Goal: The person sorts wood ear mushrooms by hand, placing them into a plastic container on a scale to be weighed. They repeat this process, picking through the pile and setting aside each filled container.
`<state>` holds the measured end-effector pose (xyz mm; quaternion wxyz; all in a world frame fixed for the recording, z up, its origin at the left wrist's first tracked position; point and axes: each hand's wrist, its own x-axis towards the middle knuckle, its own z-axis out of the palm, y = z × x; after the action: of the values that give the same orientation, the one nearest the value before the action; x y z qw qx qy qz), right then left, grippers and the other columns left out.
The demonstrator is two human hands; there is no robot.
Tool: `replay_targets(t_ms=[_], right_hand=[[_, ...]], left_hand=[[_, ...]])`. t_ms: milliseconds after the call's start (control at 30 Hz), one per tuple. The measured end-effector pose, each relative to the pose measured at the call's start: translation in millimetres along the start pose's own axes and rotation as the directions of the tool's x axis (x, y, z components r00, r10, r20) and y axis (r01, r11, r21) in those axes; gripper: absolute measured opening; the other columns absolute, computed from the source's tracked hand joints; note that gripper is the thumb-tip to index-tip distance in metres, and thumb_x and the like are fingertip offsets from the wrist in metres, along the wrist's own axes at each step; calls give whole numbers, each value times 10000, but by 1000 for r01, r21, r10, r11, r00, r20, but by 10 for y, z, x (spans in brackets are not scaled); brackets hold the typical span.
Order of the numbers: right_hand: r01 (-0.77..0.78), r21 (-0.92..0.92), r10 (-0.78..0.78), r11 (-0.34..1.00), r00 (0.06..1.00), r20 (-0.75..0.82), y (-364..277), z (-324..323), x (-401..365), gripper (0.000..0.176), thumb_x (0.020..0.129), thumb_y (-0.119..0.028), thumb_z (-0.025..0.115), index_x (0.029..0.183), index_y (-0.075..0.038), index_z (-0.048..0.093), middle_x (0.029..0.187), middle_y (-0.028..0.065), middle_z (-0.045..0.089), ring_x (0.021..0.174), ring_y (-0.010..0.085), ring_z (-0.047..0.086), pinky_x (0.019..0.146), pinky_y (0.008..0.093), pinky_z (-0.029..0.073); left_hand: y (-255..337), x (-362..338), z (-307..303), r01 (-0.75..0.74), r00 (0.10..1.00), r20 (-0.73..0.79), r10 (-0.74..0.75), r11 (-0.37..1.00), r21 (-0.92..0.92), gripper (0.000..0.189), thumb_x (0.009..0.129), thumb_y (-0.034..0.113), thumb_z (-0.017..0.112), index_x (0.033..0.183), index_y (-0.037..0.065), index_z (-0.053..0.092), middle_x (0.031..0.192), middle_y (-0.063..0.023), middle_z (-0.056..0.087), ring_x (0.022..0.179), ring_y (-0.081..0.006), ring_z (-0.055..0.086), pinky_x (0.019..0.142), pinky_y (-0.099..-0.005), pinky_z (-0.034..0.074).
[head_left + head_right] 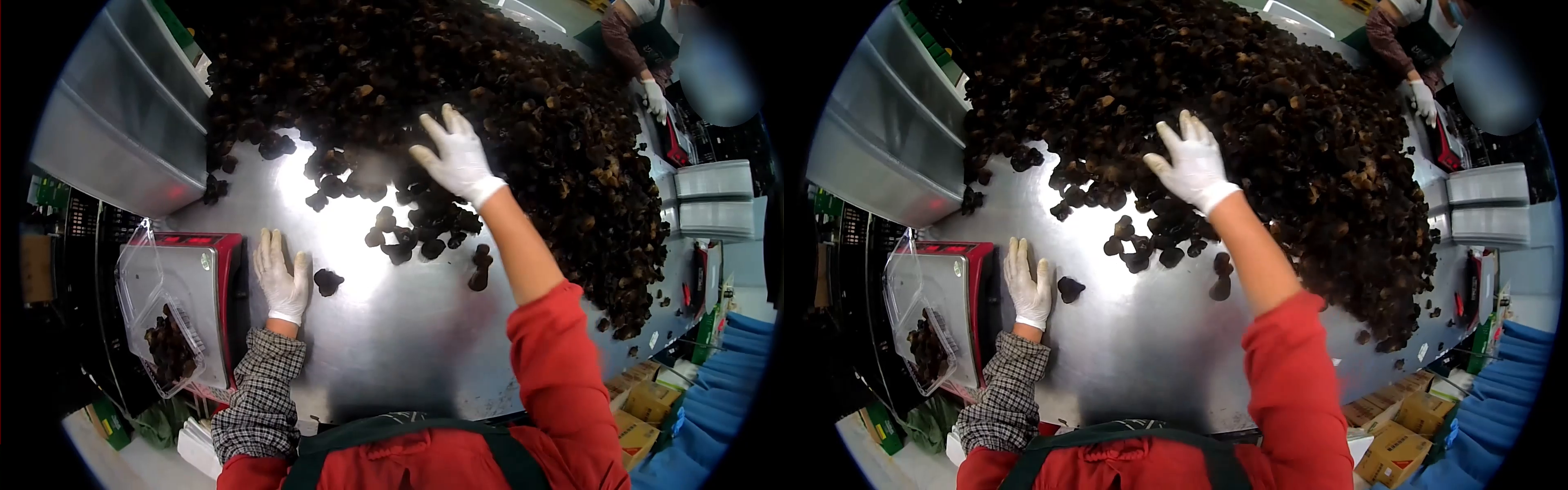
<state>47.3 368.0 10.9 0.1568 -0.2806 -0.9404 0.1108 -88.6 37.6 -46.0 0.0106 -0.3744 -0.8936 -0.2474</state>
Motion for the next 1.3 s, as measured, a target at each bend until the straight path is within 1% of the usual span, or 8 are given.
replay_targets(t_ms=[67, 267, 367, 600, 767, 933, 1133, 1300], right_hand=[[19, -109, -4, 994, 990, 139, -252, 190, -104, 665, 872, -547, 518, 1390, -141, 416, 1491, 268, 225, 1393, 414, 192, 1092, 629, 157], [339, 216, -401, 916, 805, 438, -1003, -255, -1450, 616, 854, -484, 565, 1313, -79, 490, 1458, 264, 282, 1373, 421, 236, 1045, 675, 214], [324, 537, -531, 778, 797, 287, -1062, -412, -1743, 496, 838, -341, 632, 1239, -62, 542, 1364, 229, 436, 1266, 372, 419, 992, 492, 407], [270, 126, -265, 955, 963, -51, -938, 42, -405, 550, 871, -390, 581, 1296, -49, 502, 1379, 218, 435, 1294, 380, 385, 1063, 494, 313], [328, 141, -355, 934, 818, 453, -1430, 371, -794, 755, 889, -571, 413, 1436, -59, 317, 1487, 204, 303, 1408, 360, 216, 1126, 554, 152], [426, 511, -600, 747, 763, 240, -1381, -182, -1572, 505, 814, -354, 645, 1224, -77, 549, 1285, 208, 479, 1275, 357, 398, 1057, 571, 298], [49, -27, -47, 998, 997, 62, -516, -45, -875, 684, 843, -450, 614, 1360, -51, 410, 1414, 269, 334, 1329, 430, 288, 1080, 553, 259], [212, 90, -230, 973, 895, 383, -907, -293, -1683, 698, 851, -526, 560, 1387, -103, 415, 1462, 269, 281, 1361, 440, 236, 1067, 650, 177]], left_hand=[[-3, 18, 0, 5, 1000, -5, -6, 1000, -9, 661, 915, 468, 502, 1349, -22, 409, 1429, -252, 350, 1335, -396, 310, 1129, -521, 165], [-6, 5, 7, -4, 1000, 4, 4, 1000, 9, 661, 919, 474, 489, 1346, -25, 412, 1429, -251, 350, 1333, -395, 315, 1126, -521, 172], [15, 18, -9, 2, 1000, -3, -2, 1000, 26, 655, 921, 472, 482, 1346, -22, 412, 1429, -252, 349, 1332, -394, 317, 1126, -520, 173], [14, 18, -12, 5, 1000, -2, -5, 1000, 4, 616, 923, 426, 491, 1342, -20, 419, 1433, -253, 345, 1333, -387, 321, 1126, -518, 174], [-31, 31, -8, -16, 999, -37, 15, 999, -39, 578, 934, 404, 472, 1330, -17, 438, 1419, -247, 371, 1316, -396, 342, 1114, -522, 197], [-39, 15, 8, -29, 998, -54, 26, 998, -59, 550, 947, 389, 449, 1324, -12, 447, 1410, -242, 386, 1305, -396, 356, 1110, -513, 212], [-15, 16, -4, -15, 999, -47, 13, 999, -37, 555, 950, 403, 444, 1317, -14, 452, 1410, -245, 380, 1313, -386, 352, 1116, -514, 202], [-21, 9, 5, -19, 999, -29, 18, 1000, -22, 568, 949, 417, 440, 1320, -12, 450, 1410, -246, 379, 1316, -385, 349, 1119, -515, 195]])
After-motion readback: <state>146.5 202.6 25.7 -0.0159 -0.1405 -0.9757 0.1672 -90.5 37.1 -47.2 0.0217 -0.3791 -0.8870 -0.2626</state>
